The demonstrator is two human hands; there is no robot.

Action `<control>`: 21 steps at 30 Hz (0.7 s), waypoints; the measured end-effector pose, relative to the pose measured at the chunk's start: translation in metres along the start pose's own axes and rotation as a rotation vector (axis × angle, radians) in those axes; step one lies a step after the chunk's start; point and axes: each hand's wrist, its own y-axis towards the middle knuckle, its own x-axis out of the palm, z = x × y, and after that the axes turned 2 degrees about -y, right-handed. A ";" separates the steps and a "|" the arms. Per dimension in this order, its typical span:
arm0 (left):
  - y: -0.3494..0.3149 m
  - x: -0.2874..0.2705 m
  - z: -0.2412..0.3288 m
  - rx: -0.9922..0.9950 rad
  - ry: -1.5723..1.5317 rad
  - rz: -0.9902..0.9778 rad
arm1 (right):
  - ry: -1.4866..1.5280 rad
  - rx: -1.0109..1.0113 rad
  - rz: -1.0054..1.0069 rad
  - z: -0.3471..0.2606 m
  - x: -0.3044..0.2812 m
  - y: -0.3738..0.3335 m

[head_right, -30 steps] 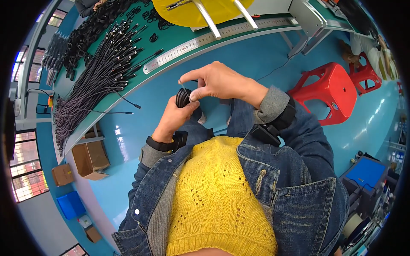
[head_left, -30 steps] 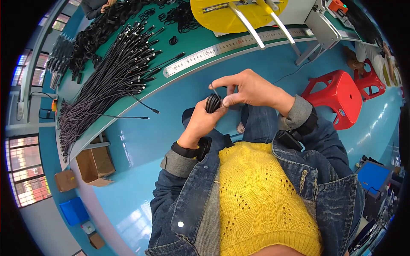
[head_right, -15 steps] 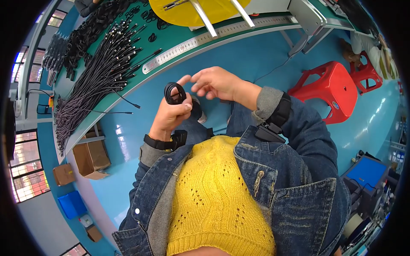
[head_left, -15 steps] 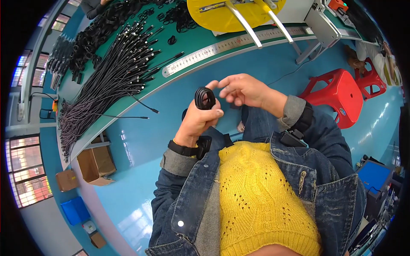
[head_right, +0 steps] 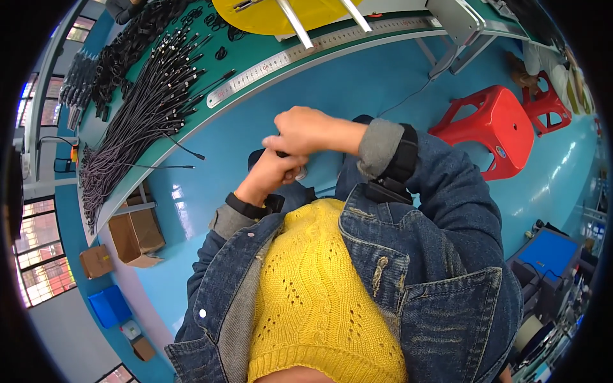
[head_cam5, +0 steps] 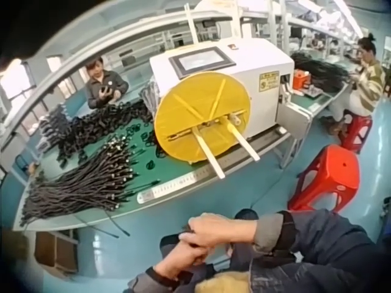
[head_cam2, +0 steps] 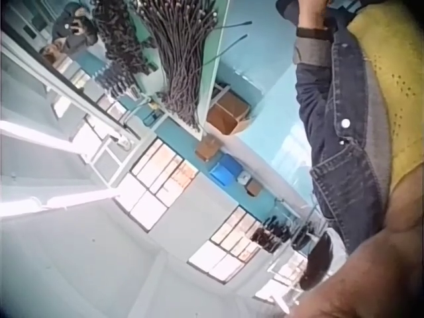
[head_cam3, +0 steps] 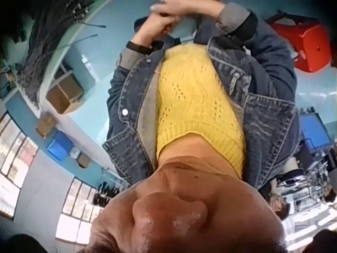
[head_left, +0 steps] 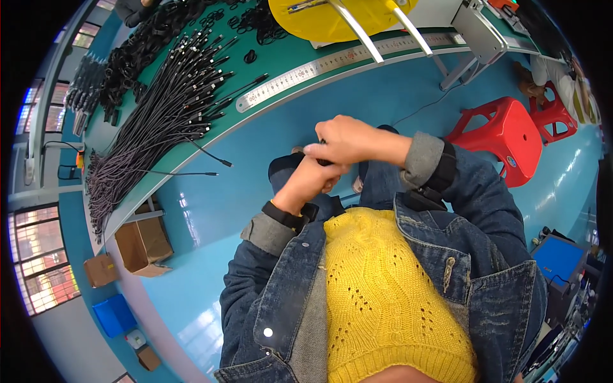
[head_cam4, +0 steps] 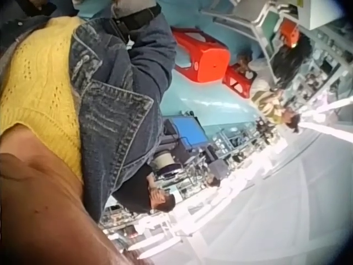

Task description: The person picks up a cable from a pile, winds it around the spindles of a winding machine, and removes the coiled cable. They then secure the coil with a rubber band and place it onto a separate pile on the table.

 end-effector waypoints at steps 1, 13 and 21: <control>-0.002 -0.004 -0.003 -0.002 -0.003 0.005 | 0.036 0.019 -0.083 0.003 -0.001 0.005; -0.003 -0.039 -0.012 0.271 -0.878 -0.441 | 0.461 -0.040 0.101 0.035 -0.003 -0.018; -0.009 -0.016 0.015 0.415 -0.607 -0.080 | 0.475 -0.096 0.461 -0.003 0.013 -0.004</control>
